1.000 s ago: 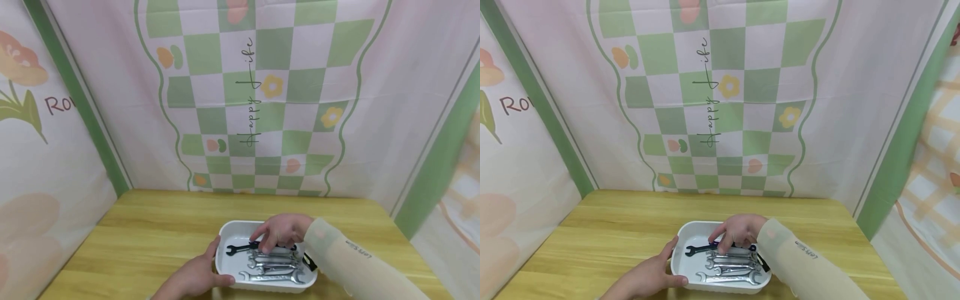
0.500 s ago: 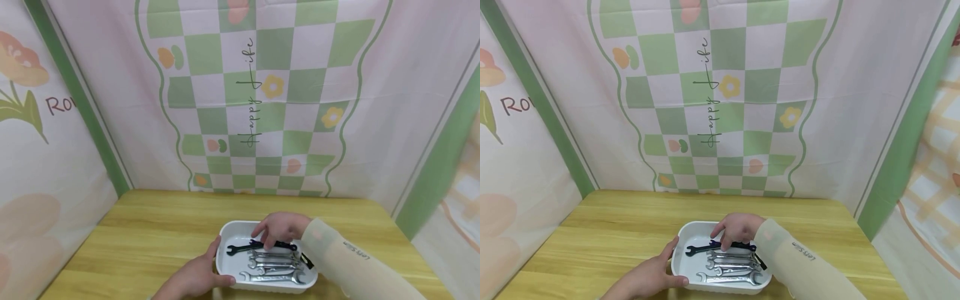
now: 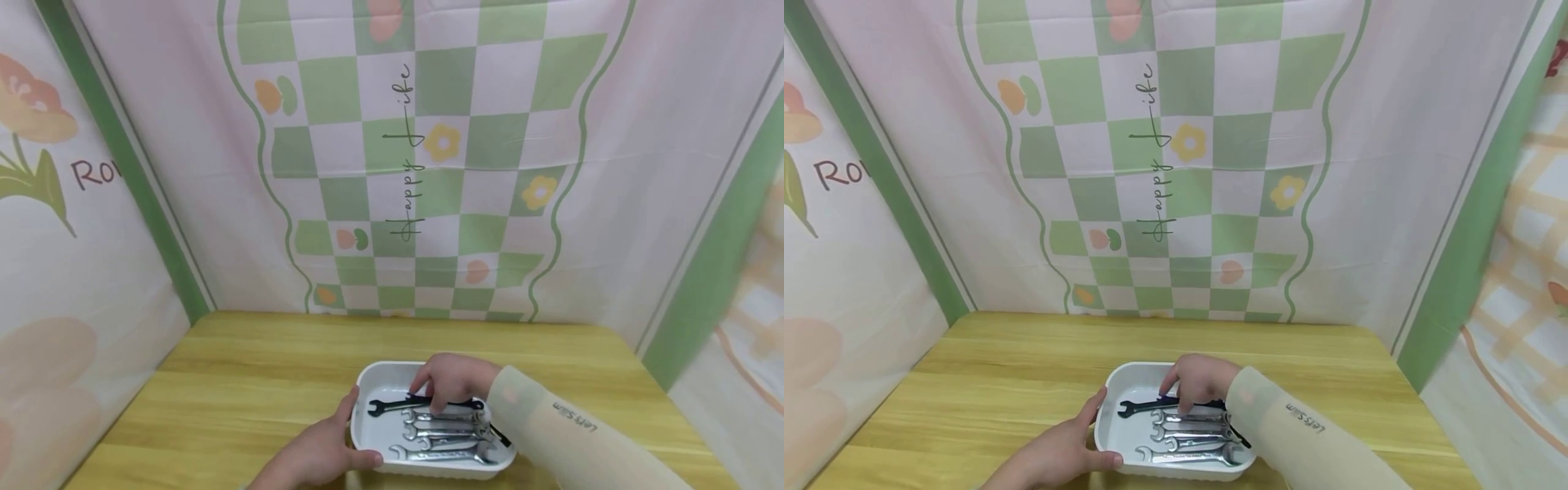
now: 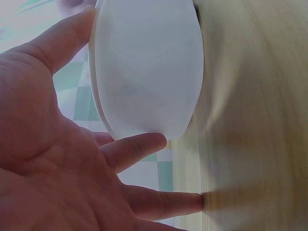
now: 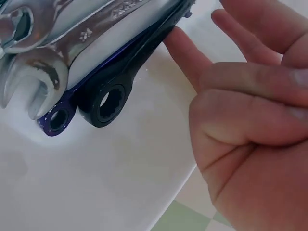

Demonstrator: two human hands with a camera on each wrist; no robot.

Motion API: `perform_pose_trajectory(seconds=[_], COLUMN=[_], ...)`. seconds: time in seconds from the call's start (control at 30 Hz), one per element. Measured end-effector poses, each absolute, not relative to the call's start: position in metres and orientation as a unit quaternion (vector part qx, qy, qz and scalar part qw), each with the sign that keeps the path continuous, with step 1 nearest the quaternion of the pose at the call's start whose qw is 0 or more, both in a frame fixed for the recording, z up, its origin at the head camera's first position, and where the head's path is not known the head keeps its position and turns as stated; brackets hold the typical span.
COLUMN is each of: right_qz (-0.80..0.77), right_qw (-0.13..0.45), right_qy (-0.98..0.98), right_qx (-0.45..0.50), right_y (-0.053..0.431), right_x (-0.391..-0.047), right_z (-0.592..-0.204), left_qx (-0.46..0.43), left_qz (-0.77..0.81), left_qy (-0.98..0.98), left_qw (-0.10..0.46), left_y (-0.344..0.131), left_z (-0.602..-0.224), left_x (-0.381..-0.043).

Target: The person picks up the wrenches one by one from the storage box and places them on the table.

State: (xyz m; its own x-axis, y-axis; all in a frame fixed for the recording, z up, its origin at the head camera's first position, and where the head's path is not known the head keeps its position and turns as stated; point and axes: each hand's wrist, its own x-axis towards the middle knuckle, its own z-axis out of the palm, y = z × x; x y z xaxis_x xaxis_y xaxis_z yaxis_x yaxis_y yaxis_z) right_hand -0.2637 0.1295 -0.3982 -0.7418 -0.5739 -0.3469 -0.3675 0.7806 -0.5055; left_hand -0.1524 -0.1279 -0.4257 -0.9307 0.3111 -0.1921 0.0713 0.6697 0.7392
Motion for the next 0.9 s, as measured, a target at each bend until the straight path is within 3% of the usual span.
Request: perform_pose_trajectory(seconds=[0.27,0.9], right_qz=[-0.205,-0.125], right_qw=[0.237,0.164], right_qy=[0.913,0.908], right_qx=[-0.260,-0.364], right_y=[0.129,0.122], right_x=[-0.261,-0.257], right_z=[-0.399,-0.416], left_qx=[0.115,0.114], left_qz=[0.393,0.391], left_qy=[0.901,0.901], left_qw=[0.146,0.151], left_y=[-0.128,-0.129], left_z=[-0.427,-0.428], left_x=[-0.151,-0.152])
